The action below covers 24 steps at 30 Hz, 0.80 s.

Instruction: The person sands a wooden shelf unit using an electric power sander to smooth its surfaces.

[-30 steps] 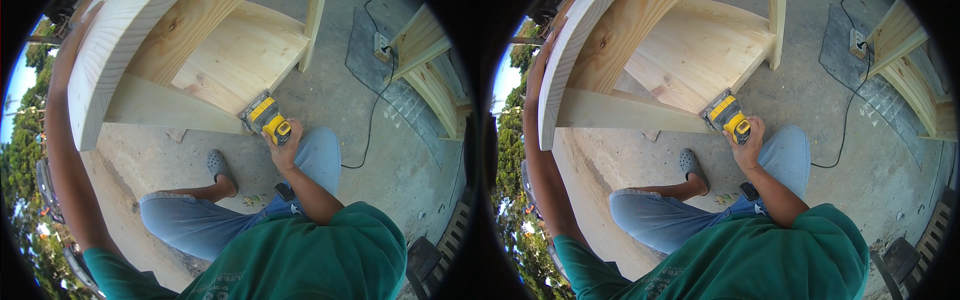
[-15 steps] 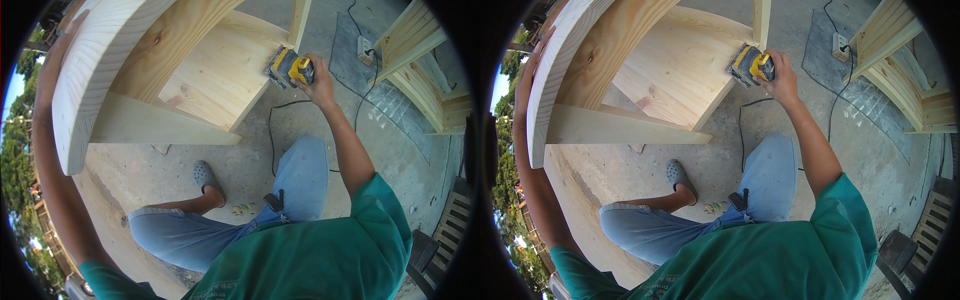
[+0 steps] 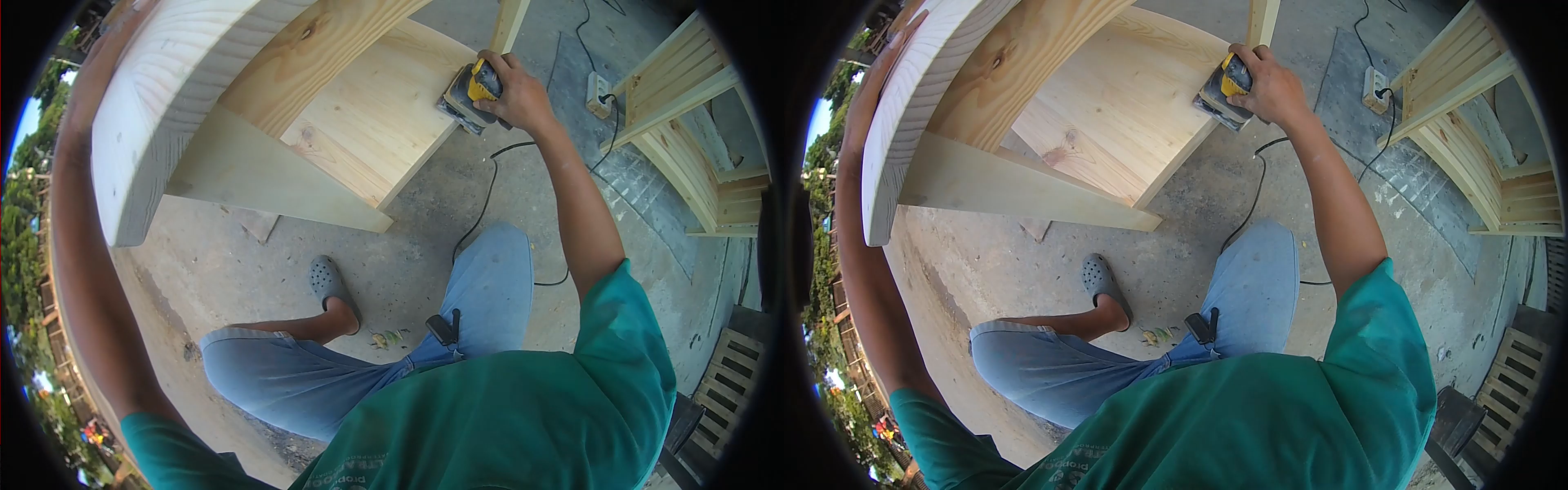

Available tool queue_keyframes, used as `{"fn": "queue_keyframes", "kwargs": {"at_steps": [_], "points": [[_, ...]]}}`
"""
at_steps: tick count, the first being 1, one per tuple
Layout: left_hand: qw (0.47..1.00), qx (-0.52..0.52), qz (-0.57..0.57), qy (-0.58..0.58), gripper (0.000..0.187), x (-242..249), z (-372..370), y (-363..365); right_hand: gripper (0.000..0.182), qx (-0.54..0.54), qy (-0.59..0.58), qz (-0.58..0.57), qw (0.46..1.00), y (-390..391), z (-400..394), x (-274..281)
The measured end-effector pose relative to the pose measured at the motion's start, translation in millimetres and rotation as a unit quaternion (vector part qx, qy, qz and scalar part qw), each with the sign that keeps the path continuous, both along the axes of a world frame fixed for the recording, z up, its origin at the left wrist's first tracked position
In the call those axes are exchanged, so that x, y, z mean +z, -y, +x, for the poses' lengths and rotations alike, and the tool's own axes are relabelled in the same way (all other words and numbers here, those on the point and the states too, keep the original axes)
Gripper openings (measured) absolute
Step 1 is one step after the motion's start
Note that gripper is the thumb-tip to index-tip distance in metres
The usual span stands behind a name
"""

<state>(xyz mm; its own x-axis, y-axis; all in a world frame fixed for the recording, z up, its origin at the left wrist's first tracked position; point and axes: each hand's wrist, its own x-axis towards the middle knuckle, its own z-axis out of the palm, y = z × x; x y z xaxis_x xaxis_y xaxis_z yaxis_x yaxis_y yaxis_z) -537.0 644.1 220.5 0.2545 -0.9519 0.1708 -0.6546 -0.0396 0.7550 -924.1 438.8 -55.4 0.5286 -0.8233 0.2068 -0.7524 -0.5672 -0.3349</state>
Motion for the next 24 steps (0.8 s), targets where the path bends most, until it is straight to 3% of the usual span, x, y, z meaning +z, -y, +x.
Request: {"fn": "queue_keyframes", "kwargs": {"at_steps": [3,5,10,14,19,24], "points": [[0.995,-0.003,-0.071,0.074,0.058,-5.7,20.6,3.4,0.084,0.018,-0.050,0.027,0.998,-41.2,39.5,22.9],[0.991,0.052,0.038,0.120,0.062,17.4,-59.1,-13.5,0.082,0.058,-0.064,0.039,0.996,-78.7,66.8,31.6],[0.971,0.068,0.106,0.202,0.070,20.3,-48.1,3.5,0.075,0.171,-0.060,0.078,0.980,-141.3,121.0,27.3],[0.966,0.039,0.129,0.220,0.075,29.4,-58.3,2.1,0.074,0.142,-0.089,0.059,0.984,-108.9,140.9,26.5],[0.968,0.034,0.123,0.215,0.077,23.0,-41.2,5.3,0.092,0.007,-0.121,0.041,0.992,-11.4,131.0,22.8],[0.969,0.032,0.124,0.212,0.080,20.0,-36.5,7.6,0.092,0.030,-0.122,0.023,0.992,-41.4,113.5,23.6]]}}
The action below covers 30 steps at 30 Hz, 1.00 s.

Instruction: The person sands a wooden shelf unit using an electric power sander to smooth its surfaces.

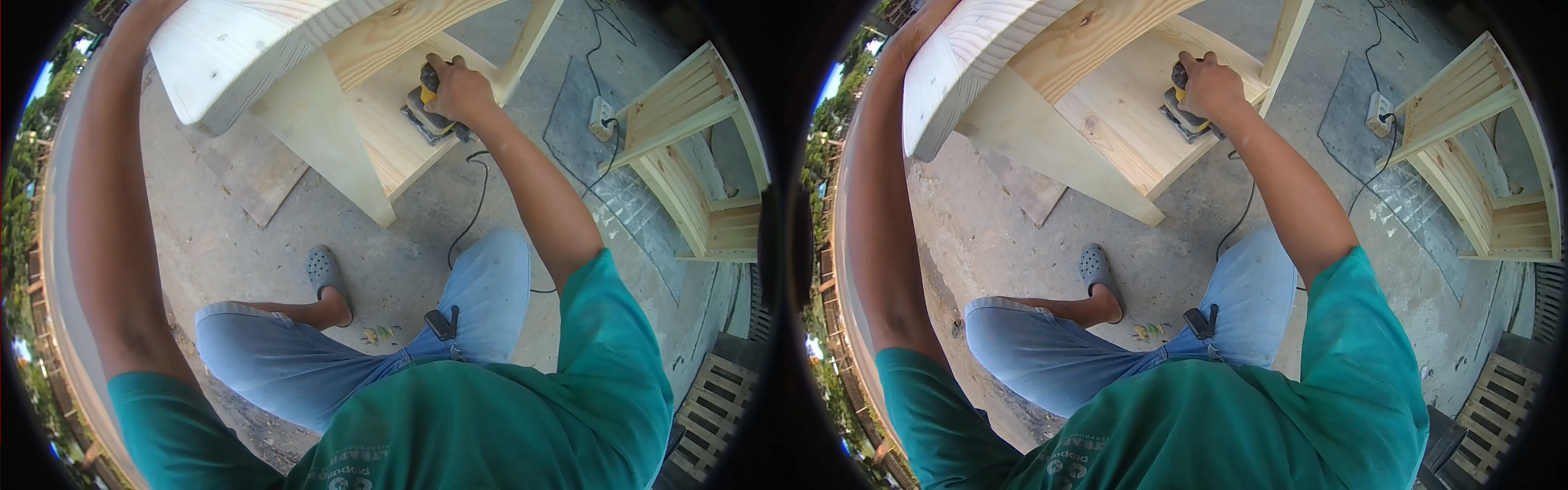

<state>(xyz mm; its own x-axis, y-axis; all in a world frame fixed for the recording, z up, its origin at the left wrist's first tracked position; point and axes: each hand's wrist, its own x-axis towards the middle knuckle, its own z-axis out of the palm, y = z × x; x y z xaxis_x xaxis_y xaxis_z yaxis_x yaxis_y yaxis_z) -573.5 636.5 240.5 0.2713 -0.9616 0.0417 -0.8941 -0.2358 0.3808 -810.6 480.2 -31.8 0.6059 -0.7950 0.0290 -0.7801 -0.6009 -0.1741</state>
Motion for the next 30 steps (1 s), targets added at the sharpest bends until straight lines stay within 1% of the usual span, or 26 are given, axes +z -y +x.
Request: {"fn": "queue_keyframes", "kwargs": {"at_steps": [3,4,7,8,14,17,18,20,21,22,24,26,29,30], "points": [[1.000,-0.001,-0.001,-0.002,0.081,-0.2,0.2,-0.9,0.088,0.048,0.010,0.058,0.997,-65.3,-2.4,15.5],[1.000,-0.001,-0.001,-0.005,0.082,0.1,1.5,0.3,0.086,0.074,0.025,0.063,0.995,-83.3,-4.7,14.3],[1.000,0.003,-0.001,-0.012,0.083,-2.5,7.3,4.8,0.081,0.104,0.042,0.079,0.991,-120.2,-9.8,14.6],[1.000,0.004,-0.002,-0.015,0.084,-3.4,9.7,6.3,0.079,0.091,0.041,0.091,0.991,-127.0,-11.6,17.2],[0.998,0.026,-0.009,-0.051,0.087,-9.0,32.9,19.5,0.081,0.040,0.081,0.105,0.990,-142.8,-43.4,6.3],[0.995,0.044,-0.014,-0.084,0.088,-11.3,45.9,30.8,0.083,0.016,0.173,0.087,0.981,-159.0,-69.2,-18.6],[0.993,0.057,-0.013,-0.101,0.089,-10.9,48.7,33.5,0.084,-0.010,0.196,0.077,0.977,-160.5,-75.9,-34.2],[0.991,0.074,-0.018,-0.114,0.090,-10.5,54.9,37.4,0.084,-0.049,0.269,0.037,0.961,-146.1,-90.0,-62.6],[0.994,0.063,-0.020,-0.084,0.097,-10.0,54.6,35.5,0.084,-0.066,0.304,0.019,0.950,-138.0,-98.5,-70.5],[0.997,-0.002,-0.072,-0.022,0.094,-13.9,57.4,35.5,0.085,-0.080,0.303,0.020,0.949,-122.5,-106.4,-72.8],[0.998,0.006,-0.064,-0.021,0.093,-16.1,62.1,38.3,0.085,-0.106,0.298,0.024,0.948,-73.5,-118.7,-71.8],[0.998,0.015,-0.060,-0.022,0.089,-14.4,57.1,37.9,0.087,-0.143,0.253,0.042,0.956,-27.2,-126.0,-57.1],[0.997,-0.001,-0.080,0.009,0.087,-17.2,62.4,40.5,0.089,-0.147,0.148,0.038,0.977,15.4,-125.3,-26.7],[0.997,0.023,-0.074,0.013,0.088,-15.7,53.5,38.2,0.089,-0.134,0.124,0.041,0.982,21.0,-122.1,-18.4]]}}
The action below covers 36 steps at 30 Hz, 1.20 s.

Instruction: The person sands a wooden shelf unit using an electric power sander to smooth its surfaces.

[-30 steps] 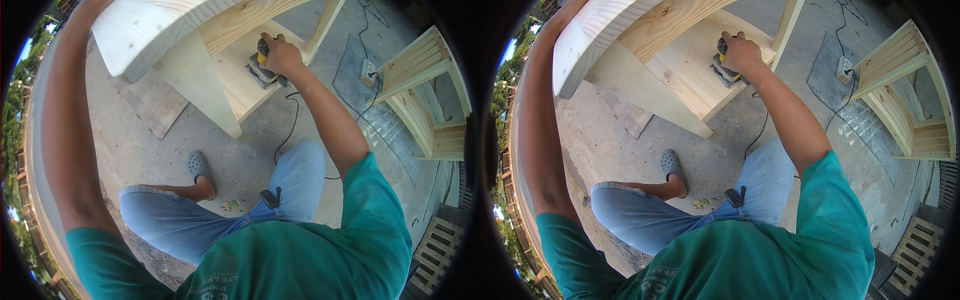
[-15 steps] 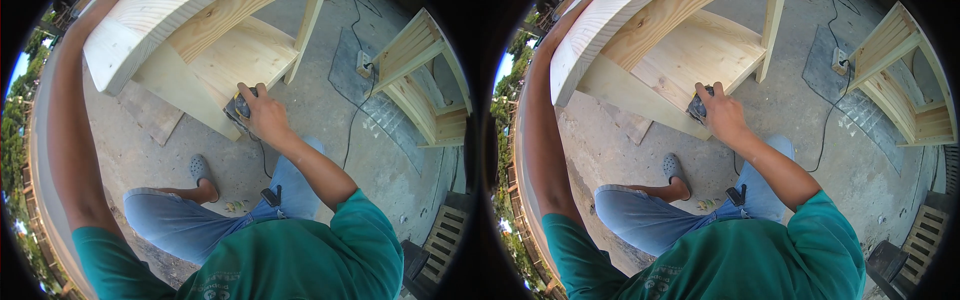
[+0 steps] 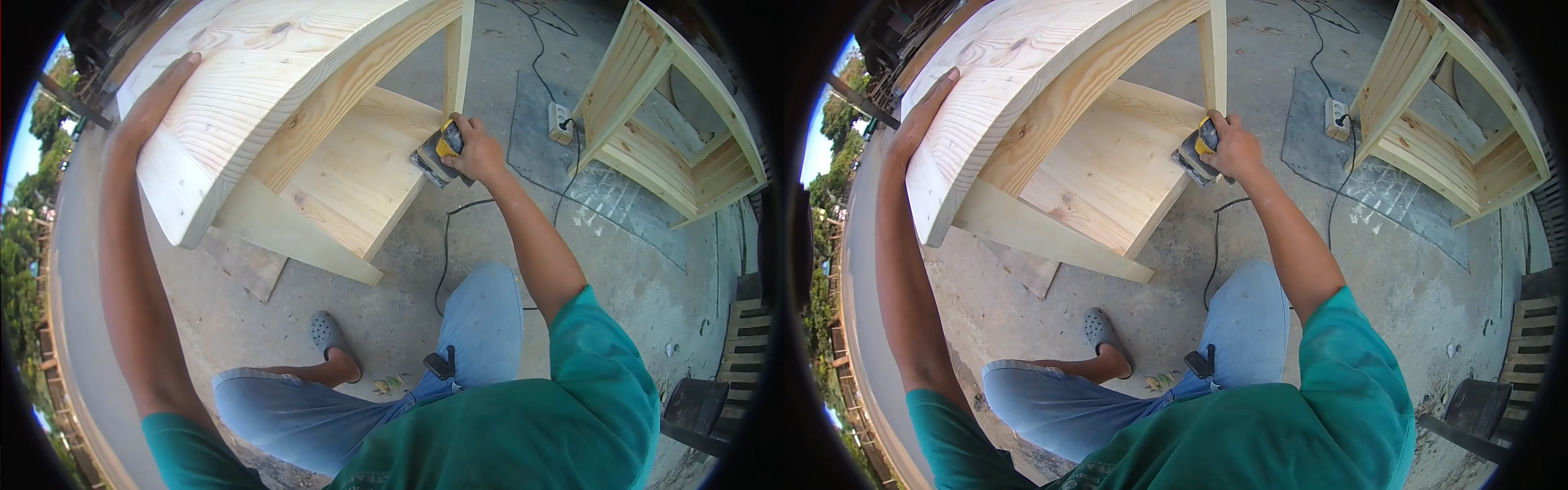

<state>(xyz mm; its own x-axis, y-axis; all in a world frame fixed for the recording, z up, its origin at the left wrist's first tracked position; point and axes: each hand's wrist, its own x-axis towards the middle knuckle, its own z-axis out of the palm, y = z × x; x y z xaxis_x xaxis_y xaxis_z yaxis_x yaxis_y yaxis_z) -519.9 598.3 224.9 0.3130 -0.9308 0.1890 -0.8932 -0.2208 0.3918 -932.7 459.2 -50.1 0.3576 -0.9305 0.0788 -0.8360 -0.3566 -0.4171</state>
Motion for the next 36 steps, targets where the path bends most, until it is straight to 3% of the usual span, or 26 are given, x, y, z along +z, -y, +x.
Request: {"fn": "queue_keyframes", "kwargs": {"at_steps": [4,11,15,18,20,23,29,32,36], "points": [[1.000,-0.004,0.007,0.006,0.090,0.7,-0.1,3.2,0.089,0.071,-0.087,0.001,0.994,11.0,22.9,22.2],[0.999,0.007,0.012,0.030,0.088,-0.6,7.0,3.1,0.082,0.185,-0.082,0.027,0.979,-50.0,81.3,35.5],[0.999,0.008,0.025,0.021,0.088,1.9,7.1,3.7,0.081,0.231,-0.011,0.038,0.972,-111.9,73.2,28.6],[0.999,0.003,0.027,0.034,0.086,-0.4,13.0,12.3,0.082,0.159,0.064,0.060,0.983,-130.4,37.6,21.1],[0.999,0.008,0.029,0.041,0.084,-1.7,15.3,13.2,0.081,0.031,0.231,0.030,0.972,-126.0,16.6,-2.8],[0.998,0.013,0.032,0.045,0.084,1.2,5.2,10.7,0.079,-0.026,0.354,-0.088,0.931,-127.0,-0.1,22.9],[0.998,0.021,0.032,0.047,0.084,2.9,4.8,7.8,0.080,0.068,0.433,-0.303,0.846,-166.5,21.0,90.1],[0.999,0.016,0.029,0.042,0.084,0.7,7.2,7.9,0.079,0.132,0.478,-0.329,0.804,-197.2,46.8,99.8],[0.999,0.012,0.031,0.040,0.085,1.7,6.6,8.1,0.081,0.101,0.467,-0.313,0.821,-191.4,41.4,119.1]]}}
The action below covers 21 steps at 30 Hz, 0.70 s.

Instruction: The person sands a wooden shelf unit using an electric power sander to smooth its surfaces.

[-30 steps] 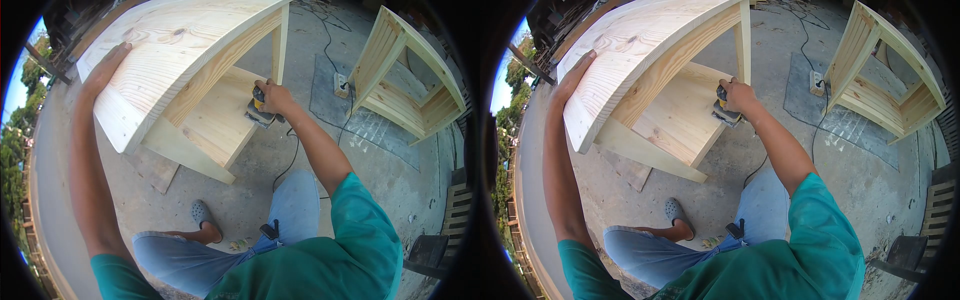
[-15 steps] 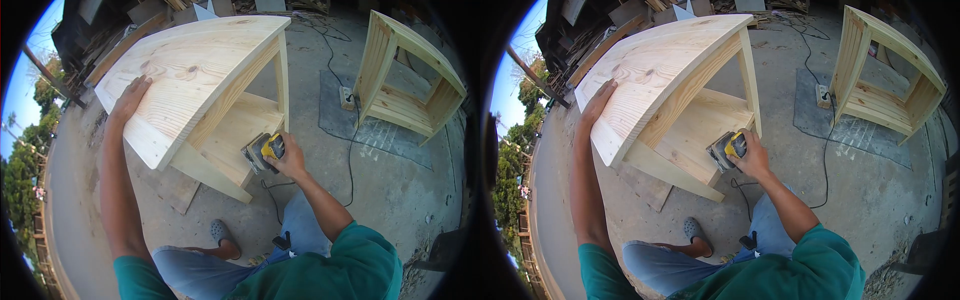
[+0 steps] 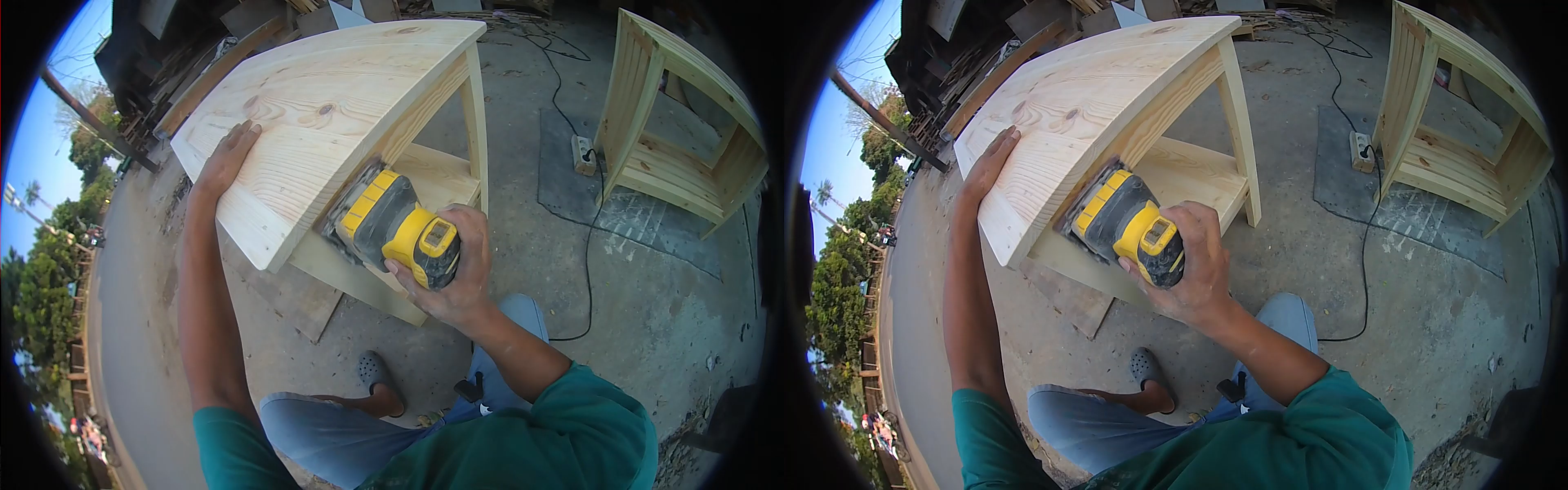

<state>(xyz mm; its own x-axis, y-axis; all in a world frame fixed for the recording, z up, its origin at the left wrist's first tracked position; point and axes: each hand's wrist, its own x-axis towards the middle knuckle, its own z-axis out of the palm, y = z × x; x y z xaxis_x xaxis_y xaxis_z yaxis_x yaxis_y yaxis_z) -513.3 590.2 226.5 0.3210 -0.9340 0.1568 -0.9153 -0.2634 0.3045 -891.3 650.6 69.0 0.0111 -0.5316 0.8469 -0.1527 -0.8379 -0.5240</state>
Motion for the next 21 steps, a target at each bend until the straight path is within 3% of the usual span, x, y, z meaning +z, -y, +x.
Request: {"fn": "queue_keyframes", "kwargs": {"at_steps": [7,12,21], "points": [[1.000,0.007,-0.002,-0.005,0.086,2.7,-8.5,-0.2,0.083,-0.006,0.016,0.020,1.000,54.2,-13.1,-3.4],[1.000,0.012,-0.003,-0.007,0.086,3.6,-12.8,-1.8,0.084,0.008,0.000,-0.038,0.999,36.2,-8.5,13.5],[1.000,0.001,-0.008,-0.001,0.086,1.4,-11.2,-3.0,0.086,0.050,-0.001,-0.013,0.999,-14.9,5.7,2.5]]}}
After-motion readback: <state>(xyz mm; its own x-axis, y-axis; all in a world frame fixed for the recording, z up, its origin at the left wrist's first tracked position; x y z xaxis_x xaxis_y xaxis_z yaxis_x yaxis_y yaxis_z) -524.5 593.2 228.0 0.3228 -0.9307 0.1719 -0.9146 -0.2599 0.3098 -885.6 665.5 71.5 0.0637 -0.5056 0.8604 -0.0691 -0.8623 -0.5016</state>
